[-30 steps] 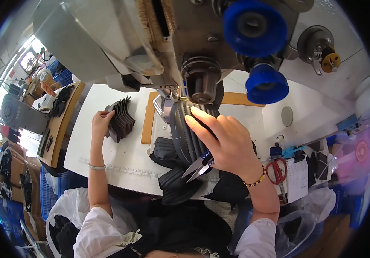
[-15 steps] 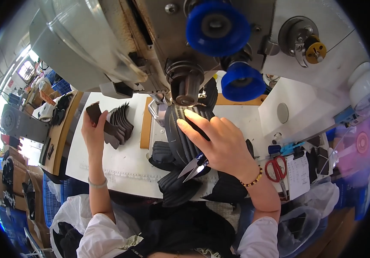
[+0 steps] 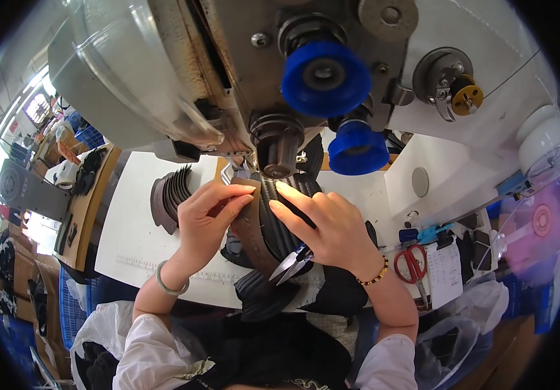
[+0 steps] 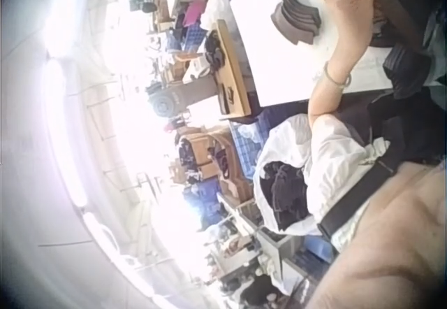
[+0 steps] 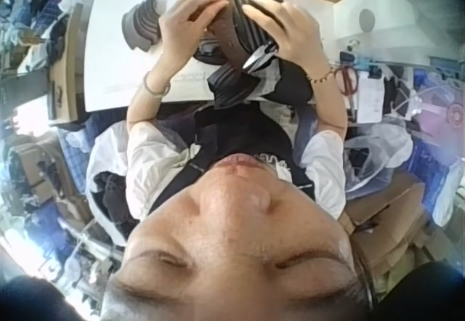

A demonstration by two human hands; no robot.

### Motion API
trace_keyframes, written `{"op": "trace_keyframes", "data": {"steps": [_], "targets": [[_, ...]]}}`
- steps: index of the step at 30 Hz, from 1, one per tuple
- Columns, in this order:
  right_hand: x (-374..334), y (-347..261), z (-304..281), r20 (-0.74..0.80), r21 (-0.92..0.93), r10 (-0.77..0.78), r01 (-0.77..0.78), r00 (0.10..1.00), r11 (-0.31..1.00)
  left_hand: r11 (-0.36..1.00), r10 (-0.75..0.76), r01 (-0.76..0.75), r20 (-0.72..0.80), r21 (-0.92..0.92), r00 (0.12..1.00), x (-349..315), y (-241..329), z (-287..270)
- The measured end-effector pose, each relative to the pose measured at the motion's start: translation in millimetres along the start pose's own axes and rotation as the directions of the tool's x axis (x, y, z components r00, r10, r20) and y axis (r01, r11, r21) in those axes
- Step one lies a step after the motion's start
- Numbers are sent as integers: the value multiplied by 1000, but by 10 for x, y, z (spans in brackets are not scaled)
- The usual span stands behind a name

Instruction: Stitching together components of a black padded shoe upper using an industrial sewing machine.

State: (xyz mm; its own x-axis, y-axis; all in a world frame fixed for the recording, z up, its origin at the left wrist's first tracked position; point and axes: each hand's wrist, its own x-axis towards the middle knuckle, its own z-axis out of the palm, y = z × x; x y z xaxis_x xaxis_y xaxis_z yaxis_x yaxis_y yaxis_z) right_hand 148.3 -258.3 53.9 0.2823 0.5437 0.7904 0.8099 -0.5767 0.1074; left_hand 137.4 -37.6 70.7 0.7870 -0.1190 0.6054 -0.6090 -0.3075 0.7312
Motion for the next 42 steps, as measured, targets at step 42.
{"op": "trace_keyframes", "data": {"steps": [42], "targets": [[59, 53, -114, 16, 172, 79, -81, 997, 982, 599, 442, -624, 443, 501, 780, 72, 43, -247]]}}
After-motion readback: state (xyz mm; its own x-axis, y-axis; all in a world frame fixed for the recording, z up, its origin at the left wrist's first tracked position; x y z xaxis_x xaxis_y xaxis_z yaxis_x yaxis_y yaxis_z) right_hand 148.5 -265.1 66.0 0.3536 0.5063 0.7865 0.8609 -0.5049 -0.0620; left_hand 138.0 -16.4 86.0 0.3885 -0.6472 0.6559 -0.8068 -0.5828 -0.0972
